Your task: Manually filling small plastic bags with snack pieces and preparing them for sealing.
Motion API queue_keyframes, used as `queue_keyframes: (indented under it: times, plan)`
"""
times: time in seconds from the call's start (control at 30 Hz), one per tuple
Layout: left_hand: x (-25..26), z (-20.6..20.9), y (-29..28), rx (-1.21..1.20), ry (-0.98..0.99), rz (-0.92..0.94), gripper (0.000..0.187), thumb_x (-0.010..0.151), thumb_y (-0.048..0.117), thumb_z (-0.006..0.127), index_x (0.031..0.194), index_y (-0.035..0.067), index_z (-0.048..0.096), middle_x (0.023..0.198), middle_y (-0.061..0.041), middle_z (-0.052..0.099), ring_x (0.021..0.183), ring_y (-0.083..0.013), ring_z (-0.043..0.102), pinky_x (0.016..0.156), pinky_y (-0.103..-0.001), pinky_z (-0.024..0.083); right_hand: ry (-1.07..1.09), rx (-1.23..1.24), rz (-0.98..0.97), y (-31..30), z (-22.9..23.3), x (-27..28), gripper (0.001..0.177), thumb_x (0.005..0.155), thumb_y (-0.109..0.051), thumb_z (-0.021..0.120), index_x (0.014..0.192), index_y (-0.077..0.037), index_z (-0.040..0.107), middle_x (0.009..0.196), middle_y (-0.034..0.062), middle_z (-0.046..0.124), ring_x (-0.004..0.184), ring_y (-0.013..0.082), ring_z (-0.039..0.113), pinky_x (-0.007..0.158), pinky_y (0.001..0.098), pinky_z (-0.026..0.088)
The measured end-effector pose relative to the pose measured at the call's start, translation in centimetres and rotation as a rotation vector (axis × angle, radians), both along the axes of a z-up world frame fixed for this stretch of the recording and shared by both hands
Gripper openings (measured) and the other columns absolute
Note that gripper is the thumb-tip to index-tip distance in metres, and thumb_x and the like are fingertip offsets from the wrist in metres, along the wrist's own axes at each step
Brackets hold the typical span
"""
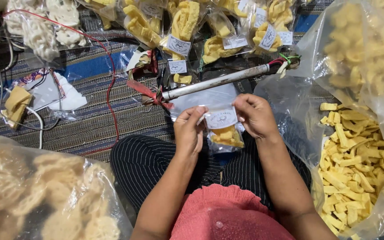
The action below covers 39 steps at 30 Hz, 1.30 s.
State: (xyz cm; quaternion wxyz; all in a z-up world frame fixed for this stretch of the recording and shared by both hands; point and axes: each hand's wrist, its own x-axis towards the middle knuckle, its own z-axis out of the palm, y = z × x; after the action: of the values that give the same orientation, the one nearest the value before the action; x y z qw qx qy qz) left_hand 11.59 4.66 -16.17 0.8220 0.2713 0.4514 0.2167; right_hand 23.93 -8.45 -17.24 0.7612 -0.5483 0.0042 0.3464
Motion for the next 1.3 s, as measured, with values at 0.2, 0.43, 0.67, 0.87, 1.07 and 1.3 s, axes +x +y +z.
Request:
queue_keyframes:
  times: [0.2,0.43,0.67,0.87,1.07,1.3]
  plan:
    - [1.7,-0.5,0.3,-0.118,-0.031,0.159,0.006,0.088,0.006,0.074,0.093,0.004,0.072,0.092,-0.011,0.076,0.094,-0.0199,0.072,0.085,-0.035,0.058,0.131,0.020,-0.125,1.0,-1.3,0.8,0.009,0.093,-0.009,0.071,0.090,-0.001,0.068,0.055,0.0005,0.036,0.048,0.0062,0.036,0.039,0.0159,0.029]
    - [2.3,-0.2,-0.1,-0.123,-0.012,0.254,0.007,0.088,0.003,0.076,0.094,0.003,0.072,0.094,-0.013,0.076,0.095,-0.0212,0.072,0.085,-0.038,0.062,0.164,-0.011,-0.259,2.2,-1.2,0.9,0.006,0.090,-0.004,0.074,0.087,-0.001,0.069,0.051,0.0003,0.037,0.043,0.0047,0.034,0.035,0.0157,0.030]
    - [2.2,-0.9,0.1,-0.142,-0.029,0.279,0.007,0.089,0.004,0.075,0.096,0.002,0.073,0.091,-0.015,0.075,0.092,-0.0214,0.072,0.085,-0.043,0.063,0.191,-0.047,-0.284,3.0,-0.3,0.8,0.007,0.089,-0.005,0.075,0.086,0.000,0.069,0.049,-0.0021,0.035,0.040,0.0030,0.032,0.034,0.0149,0.029]
    - [2.3,-0.6,-0.1,-0.130,-0.032,0.286,0.007,0.089,0.004,0.075,0.095,0.001,0.073,0.090,-0.015,0.074,0.090,-0.0205,0.072,0.084,-0.041,0.063,0.198,-0.040,-0.298,2.9,-0.2,0.8,0.007,0.088,-0.004,0.076,0.086,-0.001,0.070,0.050,-0.0022,0.035,0.041,0.0035,0.033,0.035,0.0149,0.030]
    - [2.3,0.5,-0.3,-0.088,-0.071,0.288,0.005,0.090,0.004,0.073,0.094,0.001,0.071,0.090,-0.014,0.074,0.090,-0.0191,0.071,0.085,-0.038,0.063,0.180,-0.028,-0.288,2.4,-0.7,0.7,0.008,0.088,-0.004,0.076,0.086,0.000,0.070,0.051,-0.0011,0.034,0.042,0.0045,0.033,0.035,0.0152,0.030]
    - [0.0,4.1,-0.9,0.733,-0.248,0.002,0.010,0.083,0.001,0.079,0.076,0.001,0.071,0.083,-0.016,0.068,0.092,-0.0309,0.069,0.089,-0.042,0.057,-1.242,-0.140,-0.068,1.2,7.5,0.2,0.048,0.081,-0.028,0.089,0.117,-0.001,0.071,0.097,0.0151,0.062,0.099,0.0347,0.058,0.096,0.0510,0.045]
